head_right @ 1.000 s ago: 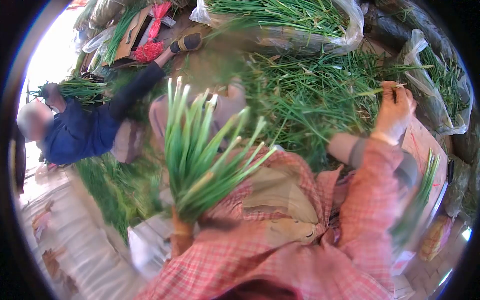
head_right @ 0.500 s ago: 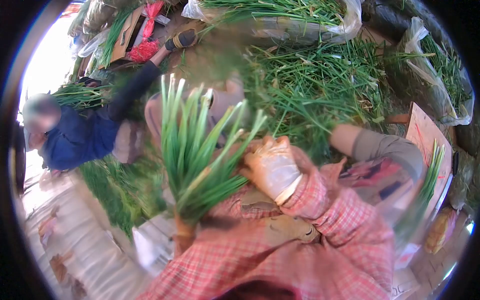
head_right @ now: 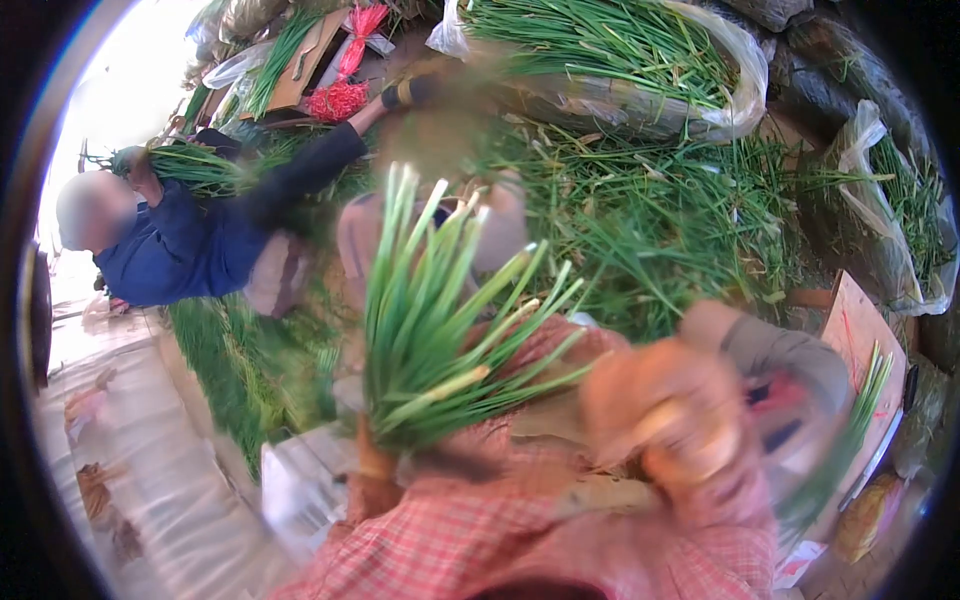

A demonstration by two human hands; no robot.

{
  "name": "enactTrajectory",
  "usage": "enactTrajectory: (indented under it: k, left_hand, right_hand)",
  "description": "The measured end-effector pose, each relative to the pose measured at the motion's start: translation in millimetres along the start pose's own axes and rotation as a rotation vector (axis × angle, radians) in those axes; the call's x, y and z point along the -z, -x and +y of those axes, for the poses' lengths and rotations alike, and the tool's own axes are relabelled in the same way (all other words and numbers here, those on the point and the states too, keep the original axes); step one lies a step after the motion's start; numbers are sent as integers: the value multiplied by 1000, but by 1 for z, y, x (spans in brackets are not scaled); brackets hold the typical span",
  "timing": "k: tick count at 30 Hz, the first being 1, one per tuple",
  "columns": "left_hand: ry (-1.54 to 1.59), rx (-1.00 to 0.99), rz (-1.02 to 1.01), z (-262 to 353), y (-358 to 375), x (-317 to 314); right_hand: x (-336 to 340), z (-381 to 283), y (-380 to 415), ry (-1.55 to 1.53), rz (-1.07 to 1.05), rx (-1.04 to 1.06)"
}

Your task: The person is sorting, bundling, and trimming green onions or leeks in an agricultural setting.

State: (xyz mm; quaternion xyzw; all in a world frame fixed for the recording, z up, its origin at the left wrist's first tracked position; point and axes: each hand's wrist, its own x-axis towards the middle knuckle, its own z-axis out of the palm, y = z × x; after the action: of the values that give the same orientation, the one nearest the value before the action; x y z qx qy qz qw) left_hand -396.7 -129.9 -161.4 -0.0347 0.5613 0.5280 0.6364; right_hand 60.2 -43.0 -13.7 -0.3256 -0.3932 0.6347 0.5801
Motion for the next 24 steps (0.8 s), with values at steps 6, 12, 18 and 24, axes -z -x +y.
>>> enactTrajectory:
  k: [6,12,18,24]
  left_hand:
    - [-53,-42,50,4,3,-35]
    - [-101,-104,53,6,-15,-14]
    - [-118,-45,26,7,-6,-24]
    - [-1208,-713,-70,2,-19,28]
  right_hand:
    - [33,5,-76,1512,212,324]
    - [-26,49,-127,1693,-198,158]
    - [-4,58,-132,1350,-74,33]
    - [9,-5,-82,1394,334,475]
